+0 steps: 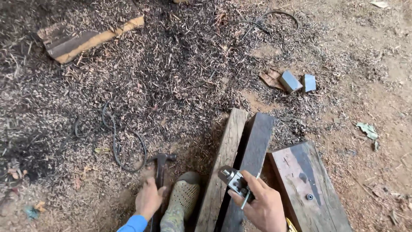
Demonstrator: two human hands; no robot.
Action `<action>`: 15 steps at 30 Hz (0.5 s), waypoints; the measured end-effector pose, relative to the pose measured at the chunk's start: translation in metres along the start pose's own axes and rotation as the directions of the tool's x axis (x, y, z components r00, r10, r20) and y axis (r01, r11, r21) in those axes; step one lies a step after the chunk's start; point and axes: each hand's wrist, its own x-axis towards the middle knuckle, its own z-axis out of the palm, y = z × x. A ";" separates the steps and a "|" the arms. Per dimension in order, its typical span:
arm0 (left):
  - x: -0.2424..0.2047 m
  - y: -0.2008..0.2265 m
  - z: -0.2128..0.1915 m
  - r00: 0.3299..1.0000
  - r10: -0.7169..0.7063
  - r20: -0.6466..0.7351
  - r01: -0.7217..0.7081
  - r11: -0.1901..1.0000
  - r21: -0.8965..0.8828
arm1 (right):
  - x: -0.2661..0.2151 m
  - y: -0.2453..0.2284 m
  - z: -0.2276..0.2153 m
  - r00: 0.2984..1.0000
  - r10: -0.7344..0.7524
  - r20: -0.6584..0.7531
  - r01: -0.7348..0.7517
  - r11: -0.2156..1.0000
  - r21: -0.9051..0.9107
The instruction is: Assembling two large wooden blocks using a metal bracket, a bolt, and a hammer on a workshop floor.
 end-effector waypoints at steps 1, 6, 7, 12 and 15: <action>0.003 -0.005 0.010 1.000 -0.003 0.002 0.003 1.000 0.005 | 0.002 -0.012 -0.004 1.000 0.003 0.003 -0.003 1.000 0.004; 0.033 -0.020 0.056 0.960 0.115 -0.255 -0.143 0.985 -0.095 | 0.005 -0.022 -0.005 0.957 0.243 0.158 -0.229 0.968 -0.098; 0.041 -0.025 0.058 0.959 0.117 -0.258 -0.145 0.985 -0.092 | 0.005 -0.019 -0.003 0.958 0.242 0.156 -0.229 0.969 -0.095; 0.009 0.008 -0.007 0.964 0.002 0.265 0.220 0.553 -0.804 | 0.010 -0.031 -0.008 0.962 0.251 0.110 -0.250 0.968 -0.016; -0.047 0.046 -0.083 0.993 0.085 -0.076 -0.112 0.838 -0.535 | 0.012 -0.031 -0.010 0.921 0.340 0.190 -0.336 0.940 -0.052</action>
